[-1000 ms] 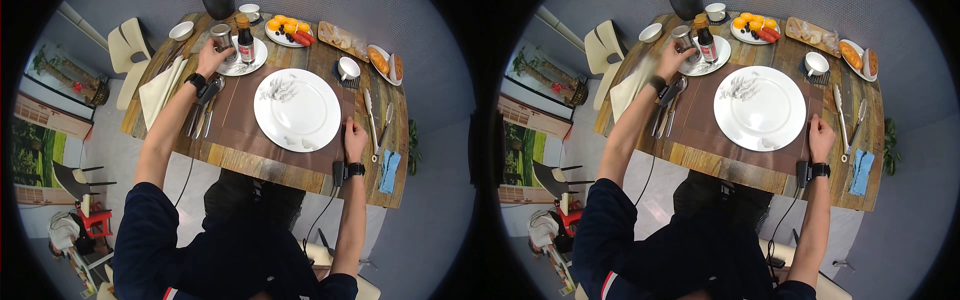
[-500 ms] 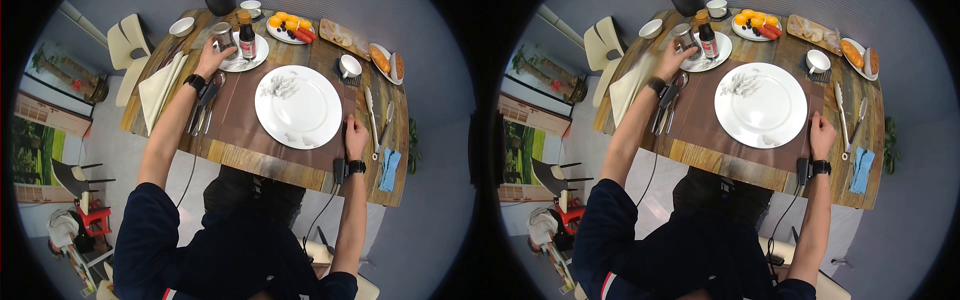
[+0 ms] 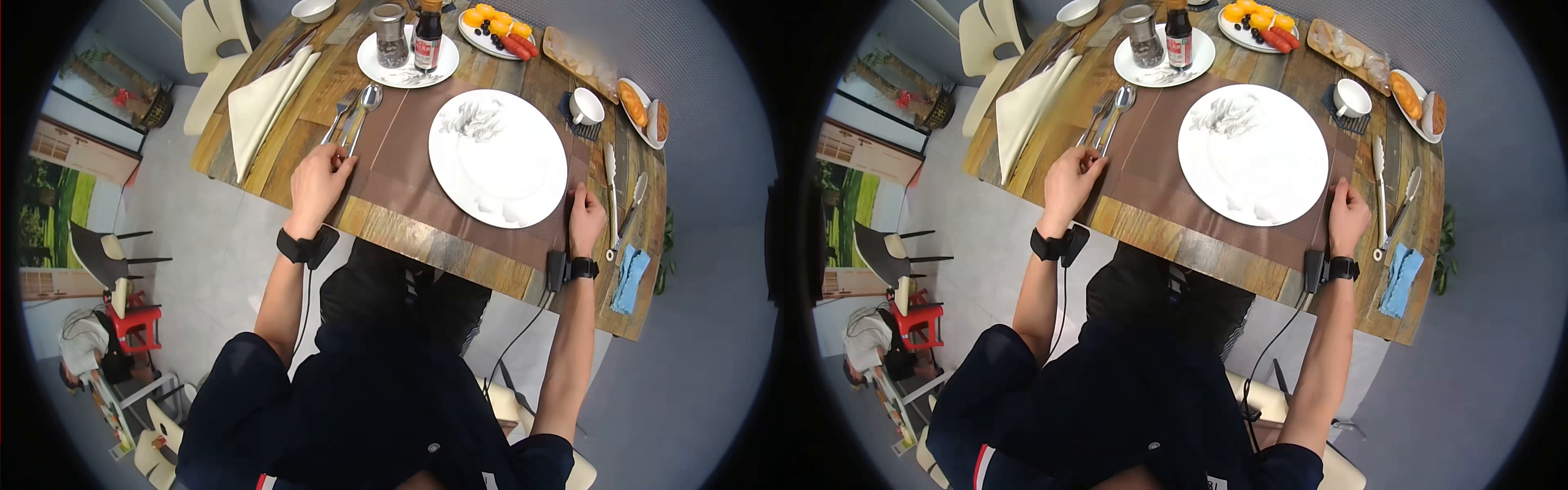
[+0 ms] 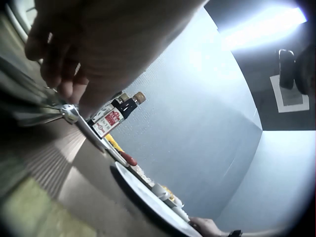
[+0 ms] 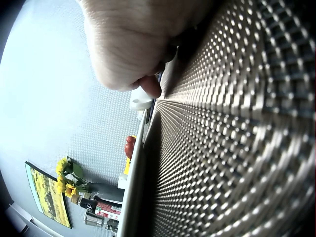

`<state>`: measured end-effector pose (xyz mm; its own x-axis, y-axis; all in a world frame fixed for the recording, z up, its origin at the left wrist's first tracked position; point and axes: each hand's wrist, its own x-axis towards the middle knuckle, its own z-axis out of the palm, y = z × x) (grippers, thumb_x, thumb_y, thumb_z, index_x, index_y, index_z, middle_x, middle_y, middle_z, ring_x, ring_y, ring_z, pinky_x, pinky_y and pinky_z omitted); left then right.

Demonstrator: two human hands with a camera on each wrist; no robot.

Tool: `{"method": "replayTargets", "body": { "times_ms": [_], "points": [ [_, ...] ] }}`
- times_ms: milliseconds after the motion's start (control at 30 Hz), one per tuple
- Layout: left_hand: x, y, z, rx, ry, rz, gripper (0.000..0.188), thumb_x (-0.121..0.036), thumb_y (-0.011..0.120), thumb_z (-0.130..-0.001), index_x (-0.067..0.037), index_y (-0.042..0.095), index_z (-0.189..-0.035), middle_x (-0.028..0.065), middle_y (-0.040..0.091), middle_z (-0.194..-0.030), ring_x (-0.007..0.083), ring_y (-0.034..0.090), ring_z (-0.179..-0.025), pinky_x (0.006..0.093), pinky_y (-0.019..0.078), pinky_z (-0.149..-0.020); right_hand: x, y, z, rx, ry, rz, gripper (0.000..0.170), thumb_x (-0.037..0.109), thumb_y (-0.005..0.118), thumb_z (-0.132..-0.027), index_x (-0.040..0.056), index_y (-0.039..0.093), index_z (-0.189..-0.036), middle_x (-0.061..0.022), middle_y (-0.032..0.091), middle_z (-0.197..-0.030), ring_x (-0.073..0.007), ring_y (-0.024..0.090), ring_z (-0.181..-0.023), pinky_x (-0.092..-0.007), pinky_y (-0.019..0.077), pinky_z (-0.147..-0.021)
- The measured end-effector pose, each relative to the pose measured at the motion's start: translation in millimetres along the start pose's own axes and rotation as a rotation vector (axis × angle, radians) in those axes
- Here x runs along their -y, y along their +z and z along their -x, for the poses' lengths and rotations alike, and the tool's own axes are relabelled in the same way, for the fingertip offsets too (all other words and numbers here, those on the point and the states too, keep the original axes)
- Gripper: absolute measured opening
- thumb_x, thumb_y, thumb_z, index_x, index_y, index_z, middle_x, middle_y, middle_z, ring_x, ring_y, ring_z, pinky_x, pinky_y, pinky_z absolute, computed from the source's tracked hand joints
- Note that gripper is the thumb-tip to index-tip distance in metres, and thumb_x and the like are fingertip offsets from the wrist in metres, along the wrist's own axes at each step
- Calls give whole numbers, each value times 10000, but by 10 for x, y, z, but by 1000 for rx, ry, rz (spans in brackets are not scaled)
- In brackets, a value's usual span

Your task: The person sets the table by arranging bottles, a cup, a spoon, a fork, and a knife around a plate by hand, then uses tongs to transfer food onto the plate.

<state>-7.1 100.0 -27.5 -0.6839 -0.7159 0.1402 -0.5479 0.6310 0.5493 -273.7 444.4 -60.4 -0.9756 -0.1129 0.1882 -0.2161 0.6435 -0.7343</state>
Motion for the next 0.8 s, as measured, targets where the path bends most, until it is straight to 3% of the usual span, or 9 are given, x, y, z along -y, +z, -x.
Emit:
{"method": "replayTargets", "body": {
  "times_ms": [300, 500, 600, 700, 767, 800],
  "points": [
    [62, 132, 122, -110, 71, -105, 192, -234, 668, -807, -51, 637, -854, 116, 634, -831, 312, 629, -752, 406, 489, -641, -89, 32, -7, -12, -40, -66, 420, 386, 556, -906, 5, 693, -795, -101, 610, -631, -140, 540, -619, -300, 427, -620],
    [65, 173, 55, -145, 150, -196, 176, -179, 629, -776, -4, 615, -763, 175, 629, -779, 340, 630, -693, 437, 496, -615, -20, 4, 38, -22, -47, -11, 430, 395, 551, -908, 6, 694, -796, -100, 613, -633, -144, 544, -617, -300, 426, -613],
    [80, 197, 10, -176, 189, -246, 168, -146, 607, -758, 15, 601, -711, 199, 625, -734, 351, 627, -652, 440, 500, -593, -15, 10, 44, -19, -46, -26, 435, 374, 553, -923, -25, 678, -805, -50, 559, -615, -105, 481, -624, -280, 397, -604],
    [89, 200, -21, -182, 192, -279, 166, -134, 594, -754, 17, 598, -684, 207, 625, -706, 358, 625, -628, 440, 502, -581, -57, 10, 21, -15, -58, -14, 436, 377, 548, -922, -25, 677, -814, -61, 580, -631, -114, 499, -634, -283, 408, -618],
    [91, 188, -33, -176, 190, -291, 169, -135, 591, -756, 15, 601, -679, 208, 627, -698, 360, 625, -623, 441, 503, -579, -67, 12, 18, -21, -60, 8, 427, 394, 549, -908, -2, 691, -832, -137, 641, -674, -178, 590, -641, -314, 453, -654],
    [93, 183, -34, -161, 174, -293, 170, -157, 593, -765, 0, 619, -704, 197, 635, -706, 358, 625, -640, 445, 498, -594, -72, 16, 20, -23, -54, 7, 427, 394, 549, -908, -2, 691, -832, -137, 641, -674, -178, 590, -641, -314, 453, -654]
  ]
}}
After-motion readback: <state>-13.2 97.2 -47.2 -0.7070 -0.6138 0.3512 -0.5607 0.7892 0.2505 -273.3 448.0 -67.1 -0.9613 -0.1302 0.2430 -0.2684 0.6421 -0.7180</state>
